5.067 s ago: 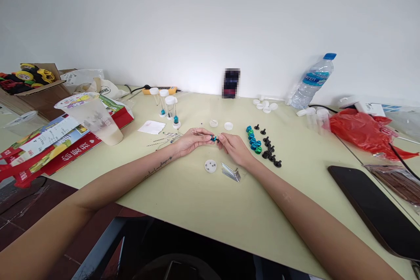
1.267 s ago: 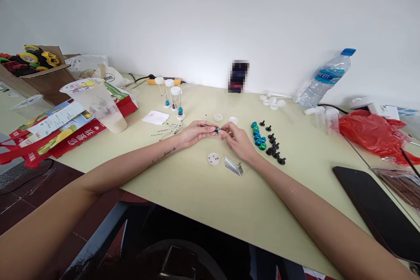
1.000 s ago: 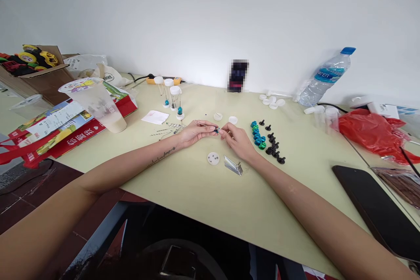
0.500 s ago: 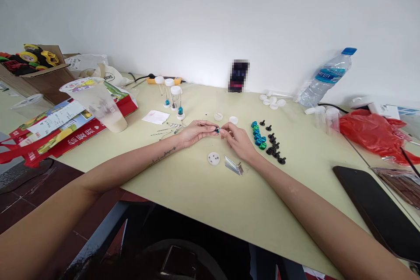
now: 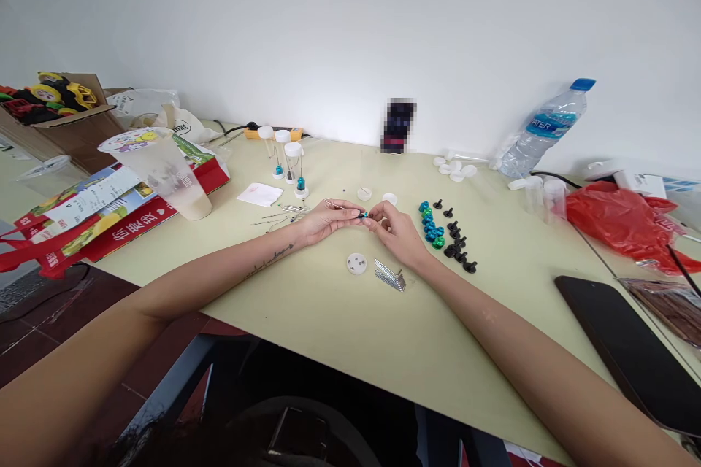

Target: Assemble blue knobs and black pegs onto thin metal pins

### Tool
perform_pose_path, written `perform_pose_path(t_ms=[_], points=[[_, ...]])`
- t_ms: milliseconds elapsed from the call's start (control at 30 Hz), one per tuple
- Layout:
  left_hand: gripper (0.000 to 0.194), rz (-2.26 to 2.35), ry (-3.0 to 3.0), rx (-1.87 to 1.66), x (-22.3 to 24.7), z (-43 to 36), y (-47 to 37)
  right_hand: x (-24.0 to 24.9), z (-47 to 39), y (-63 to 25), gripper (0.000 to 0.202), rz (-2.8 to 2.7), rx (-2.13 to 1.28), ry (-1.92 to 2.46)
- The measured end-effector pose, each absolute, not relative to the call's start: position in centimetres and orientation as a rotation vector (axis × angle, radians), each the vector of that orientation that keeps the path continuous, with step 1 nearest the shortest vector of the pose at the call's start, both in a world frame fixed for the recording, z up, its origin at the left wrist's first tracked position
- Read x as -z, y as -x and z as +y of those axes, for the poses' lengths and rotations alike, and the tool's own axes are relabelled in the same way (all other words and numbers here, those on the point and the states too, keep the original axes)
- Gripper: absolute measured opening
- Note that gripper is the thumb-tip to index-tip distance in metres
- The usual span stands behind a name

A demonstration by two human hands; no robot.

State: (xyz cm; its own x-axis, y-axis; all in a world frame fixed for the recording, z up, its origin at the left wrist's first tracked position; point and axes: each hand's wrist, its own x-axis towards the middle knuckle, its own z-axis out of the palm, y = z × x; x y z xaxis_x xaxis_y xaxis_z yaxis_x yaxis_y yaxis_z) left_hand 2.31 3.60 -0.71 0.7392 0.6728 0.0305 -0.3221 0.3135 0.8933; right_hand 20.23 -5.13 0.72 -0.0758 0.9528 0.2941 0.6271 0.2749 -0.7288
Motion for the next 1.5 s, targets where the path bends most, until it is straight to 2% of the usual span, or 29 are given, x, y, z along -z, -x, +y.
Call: perform_pose_path(t_ms=[633, 867, 1067, 1267, 1400, 1500], points=[[0.024, 0.356, -1.065, -0.673, 0.91, 3.72, -2.26, -1.12, -5.39, -20.10, 0.028, -1.848, -0.518, 1.489], [0.022, 0.350, -1.060, -0.670, 0.96, 3.79, -2.24, -1.40, -5.41, -20.04, 0.044, -1.912, -0.469, 1.538], [0.024, 0.397, -1.048, -0.675, 0.56, 3.58, -2.19, -0.93, -5.20, -20.15, 0.030, -1.852, -0.508, 1.497], [0.024, 0.392, -1.045, -0.680, 0.66, 3.62, -2.22, -1.12, -5.33, -20.09, 0.030, -1.855, -0.501, 1.495], [0.024, 0.372, -1.049, -0.678, 0.84, 3.73, -2.24, -1.39, -5.41, -20.02, 0.037, -1.901, -0.468, 1.525], [0.024, 0.365, -1.048, -0.679, 0.83, 3.71, -2.23, -1.18, -5.30, -20.04, 0.032, -1.871, -0.486, 1.509]])
